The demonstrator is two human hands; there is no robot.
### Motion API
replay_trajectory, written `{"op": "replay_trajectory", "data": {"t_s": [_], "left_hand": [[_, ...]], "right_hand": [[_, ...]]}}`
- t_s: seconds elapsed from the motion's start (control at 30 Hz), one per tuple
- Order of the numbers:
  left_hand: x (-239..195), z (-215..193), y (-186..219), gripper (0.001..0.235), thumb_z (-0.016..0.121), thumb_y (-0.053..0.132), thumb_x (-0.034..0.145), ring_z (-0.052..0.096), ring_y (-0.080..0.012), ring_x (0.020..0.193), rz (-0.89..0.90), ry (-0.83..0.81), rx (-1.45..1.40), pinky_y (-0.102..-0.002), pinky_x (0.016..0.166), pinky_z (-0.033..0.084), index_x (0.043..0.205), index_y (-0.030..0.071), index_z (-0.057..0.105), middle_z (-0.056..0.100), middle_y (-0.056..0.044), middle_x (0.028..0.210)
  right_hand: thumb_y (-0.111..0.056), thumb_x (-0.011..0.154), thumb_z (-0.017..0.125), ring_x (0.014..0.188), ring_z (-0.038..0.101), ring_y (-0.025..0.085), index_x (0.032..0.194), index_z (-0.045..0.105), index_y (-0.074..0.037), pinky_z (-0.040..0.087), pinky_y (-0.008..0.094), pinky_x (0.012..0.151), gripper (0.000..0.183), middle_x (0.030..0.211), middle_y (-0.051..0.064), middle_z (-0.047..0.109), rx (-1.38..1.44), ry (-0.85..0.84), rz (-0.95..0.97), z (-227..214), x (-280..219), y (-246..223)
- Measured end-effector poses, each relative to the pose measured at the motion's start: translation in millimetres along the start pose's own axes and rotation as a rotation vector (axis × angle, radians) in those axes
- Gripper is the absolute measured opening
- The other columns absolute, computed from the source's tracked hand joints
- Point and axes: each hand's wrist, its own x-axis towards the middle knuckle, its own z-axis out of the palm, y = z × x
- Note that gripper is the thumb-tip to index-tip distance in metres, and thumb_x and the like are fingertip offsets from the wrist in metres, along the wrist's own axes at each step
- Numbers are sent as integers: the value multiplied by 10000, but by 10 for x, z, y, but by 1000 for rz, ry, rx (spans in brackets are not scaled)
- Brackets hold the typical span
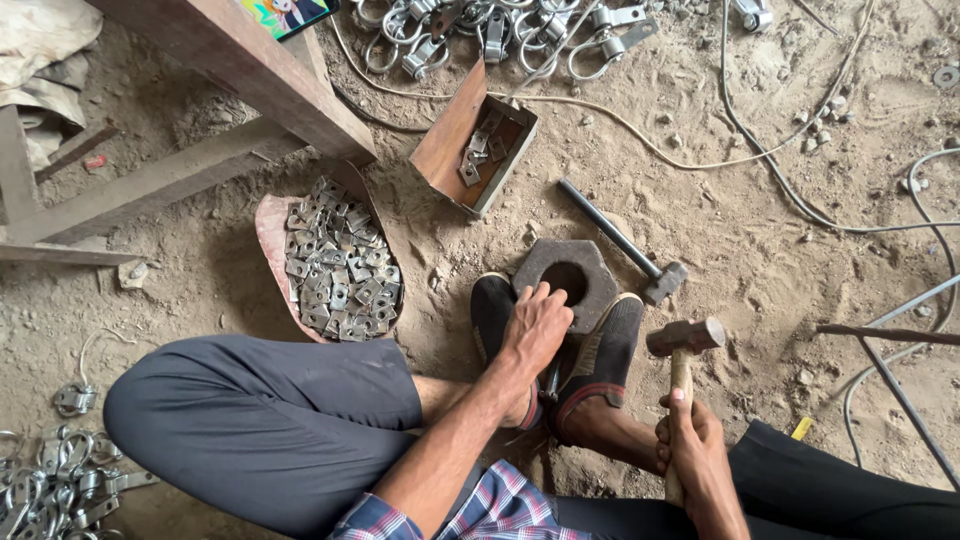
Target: The person sits on the ground and uses a hammer to strike metal components placed on a large hexagonal nut acting as an anvil, shaping and aligning the small metal plates.
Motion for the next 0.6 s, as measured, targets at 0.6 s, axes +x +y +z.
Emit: {"op": "replay_trajectory", "data": {"t_s": [0.6], "left_hand": [[137,-483,65,39,709,76,812,618,-210,996,183,41,108,-379,863,565,835,65,678,671,-76,1033]], "right_hand": [[-469,1020,517,491,414,114,1065,577,1,383,289,432,476,676,25,469,23,-16,8,-9,22,39]]}}
